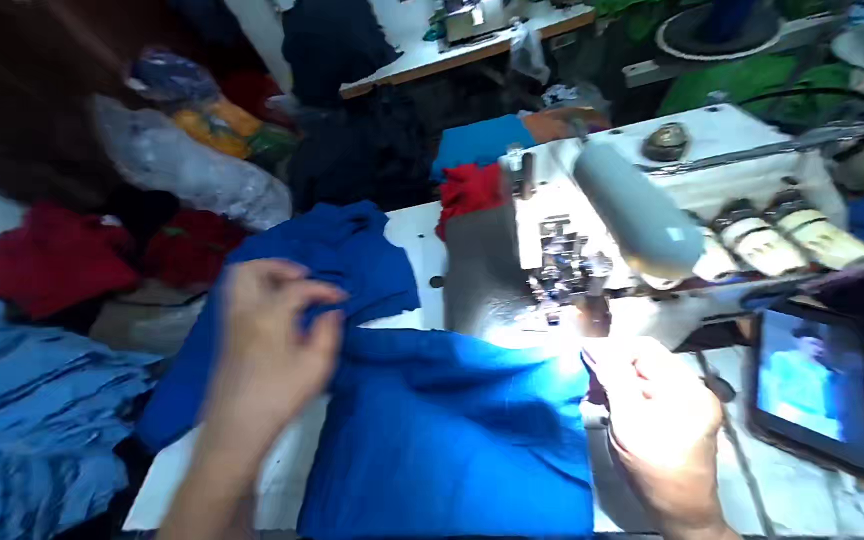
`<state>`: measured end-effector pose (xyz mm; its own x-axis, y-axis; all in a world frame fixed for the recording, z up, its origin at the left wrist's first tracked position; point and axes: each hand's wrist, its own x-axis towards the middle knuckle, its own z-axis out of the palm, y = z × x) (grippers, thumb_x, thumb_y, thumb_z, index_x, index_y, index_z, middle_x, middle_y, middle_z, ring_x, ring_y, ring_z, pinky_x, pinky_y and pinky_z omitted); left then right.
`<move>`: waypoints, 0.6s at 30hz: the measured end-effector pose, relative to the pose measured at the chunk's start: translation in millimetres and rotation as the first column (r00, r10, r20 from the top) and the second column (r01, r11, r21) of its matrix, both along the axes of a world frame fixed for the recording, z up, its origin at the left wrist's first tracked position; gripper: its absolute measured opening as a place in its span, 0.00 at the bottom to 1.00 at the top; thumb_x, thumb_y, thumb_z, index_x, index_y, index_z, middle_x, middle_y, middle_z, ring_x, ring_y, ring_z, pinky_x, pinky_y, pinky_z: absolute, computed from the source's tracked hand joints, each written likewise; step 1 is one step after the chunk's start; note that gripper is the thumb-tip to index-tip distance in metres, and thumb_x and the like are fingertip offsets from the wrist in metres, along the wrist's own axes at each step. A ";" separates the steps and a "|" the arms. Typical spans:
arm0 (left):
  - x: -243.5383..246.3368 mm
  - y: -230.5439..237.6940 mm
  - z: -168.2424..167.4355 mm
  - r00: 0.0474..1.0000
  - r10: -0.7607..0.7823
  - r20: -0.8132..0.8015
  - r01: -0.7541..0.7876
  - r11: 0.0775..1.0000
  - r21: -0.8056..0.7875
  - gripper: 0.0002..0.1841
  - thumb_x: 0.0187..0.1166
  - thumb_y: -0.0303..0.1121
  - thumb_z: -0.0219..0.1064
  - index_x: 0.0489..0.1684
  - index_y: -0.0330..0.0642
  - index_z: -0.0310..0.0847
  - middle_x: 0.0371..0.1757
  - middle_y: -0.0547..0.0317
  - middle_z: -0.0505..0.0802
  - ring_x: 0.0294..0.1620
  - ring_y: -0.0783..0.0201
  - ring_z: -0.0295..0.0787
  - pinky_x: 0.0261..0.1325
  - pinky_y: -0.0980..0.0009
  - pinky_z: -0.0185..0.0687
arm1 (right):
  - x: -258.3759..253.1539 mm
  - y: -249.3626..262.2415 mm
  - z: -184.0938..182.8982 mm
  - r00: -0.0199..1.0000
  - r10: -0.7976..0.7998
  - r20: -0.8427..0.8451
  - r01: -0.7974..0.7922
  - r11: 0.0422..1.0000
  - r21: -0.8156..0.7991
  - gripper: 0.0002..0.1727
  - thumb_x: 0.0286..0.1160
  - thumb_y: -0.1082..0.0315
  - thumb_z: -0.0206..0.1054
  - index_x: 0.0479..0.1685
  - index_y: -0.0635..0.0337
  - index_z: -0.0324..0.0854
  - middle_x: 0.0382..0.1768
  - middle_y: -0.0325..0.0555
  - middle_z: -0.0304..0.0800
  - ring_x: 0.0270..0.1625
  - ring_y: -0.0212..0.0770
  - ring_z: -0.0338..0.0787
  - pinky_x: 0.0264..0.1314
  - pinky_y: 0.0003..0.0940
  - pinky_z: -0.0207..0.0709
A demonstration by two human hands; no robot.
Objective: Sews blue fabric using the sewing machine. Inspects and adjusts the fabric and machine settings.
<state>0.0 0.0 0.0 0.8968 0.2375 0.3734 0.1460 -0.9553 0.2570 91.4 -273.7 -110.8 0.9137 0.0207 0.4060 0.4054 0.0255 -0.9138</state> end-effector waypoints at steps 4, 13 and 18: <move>41.6 -83.0 -15.7 0.856 -0.511 0.074 0.501 0.786 -0.362 0.11 0.80 0.33 0.68 0.51 0.39 0.91 0.54 0.60 0.93 0.58 0.72 0.88 0.63 0.74 0.85 | -4.2 13.1 -0.5 0.989 0.149 0.000 -0.149 0.988 0.038 0.09 0.82 0.65 0.65 0.44 0.53 0.92 0.30 0.25 0.91 0.31 0.18 0.88 0.37 0.17 0.86; 71.3 -102.1 -29.1 0.866 -0.478 0.147 0.451 0.621 -0.641 0.03 0.66 0.25 0.80 0.26 0.37 0.93 0.24 0.64 0.92 0.25 0.80 0.85 0.29 0.82 0.81 | -8.3 11.4 -1.6 0.994 0.073 0.077 -0.078 0.995 0.069 0.09 0.83 0.69 0.61 0.44 0.62 0.87 0.34 0.28 0.89 0.35 0.15 0.86 0.39 0.12 0.82; 67.7 -90.0 -30.6 0.897 -0.381 0.224 0.418 0.566 -0.710 0.03 0.64 0.19 0.80 0.30 0.35 0.94 0.30 0.59 0.94 0.29 0.74 0.89 0.34 0.80 0.87 | -45.8 -10.7 -32.3 0.966 0.257 -0.028 -0.258 0.966 -0.038 0.16 0.71 0.70 0.77 0.52 0.66 0.78 0.42 0.35 0.91 0.38 0.15 0.87 0.44 0.14 0.85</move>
<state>67.7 -90.0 -30.6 0.9575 0.0653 0.2811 -0.2312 -0.4090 0.8828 45.6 -284.4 -143.2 0.8844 0.2725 0.3790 0.3693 0.0880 -0.9251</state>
